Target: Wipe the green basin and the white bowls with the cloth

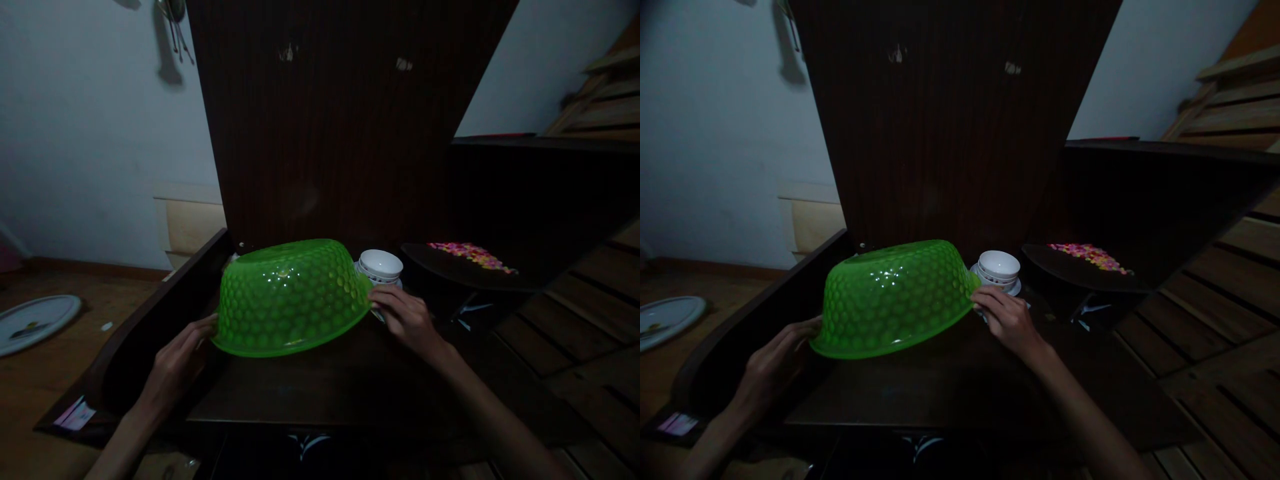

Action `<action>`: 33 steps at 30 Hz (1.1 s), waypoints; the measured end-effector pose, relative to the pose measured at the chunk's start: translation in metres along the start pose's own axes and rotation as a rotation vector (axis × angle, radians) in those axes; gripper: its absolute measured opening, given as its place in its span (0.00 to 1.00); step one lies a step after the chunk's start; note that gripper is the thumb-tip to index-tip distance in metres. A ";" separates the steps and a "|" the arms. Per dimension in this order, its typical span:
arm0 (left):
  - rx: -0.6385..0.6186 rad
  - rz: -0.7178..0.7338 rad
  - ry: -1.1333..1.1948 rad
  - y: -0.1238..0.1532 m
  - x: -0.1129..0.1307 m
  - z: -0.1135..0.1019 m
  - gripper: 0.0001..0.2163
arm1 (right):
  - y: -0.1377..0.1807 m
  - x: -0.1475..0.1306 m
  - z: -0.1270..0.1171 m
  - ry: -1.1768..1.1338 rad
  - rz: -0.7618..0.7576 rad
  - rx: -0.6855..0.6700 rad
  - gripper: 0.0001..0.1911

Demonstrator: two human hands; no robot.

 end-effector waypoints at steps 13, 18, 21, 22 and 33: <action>0.365 -0.040 -0.159 -0.031 0.037 -0.049 0.05 | -0.006 0.065 0.052 -0.263 0.455 -0.020 0.24; 0.421 -0.199 -0.066 -0.037 0.031 -0.056 0.07 | -0.002 0.076 0.075 -0.345 0.548 0.005 0.15; 0.426 -0.311 0.040 -0.040 0.020 -0.055 0.09 | -0.002 0.082 0.071 -0.352 0.591 0.069 0.16; 0.432 -0.348 0.073 -0.040 0.016 -0.054 0.09 | -0.002 0.083 0.067 -0.356 0.605 0.088 0.16; 0.501 -0.697 0.575 -0.066 -0.034 -0.038 0.23 | -0.025 0.095 0.049 -0.669 0.790 0.119 0.22</action>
Point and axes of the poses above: each hand's wrist, its own y-axis away from the middle knuckle, its own z-axis out of the palm, x = y × z, the point moved 8 cm from there along -y, towards the middle knuckle, and after that the axes turned 11 degrees about y, right-handed, at the moved point
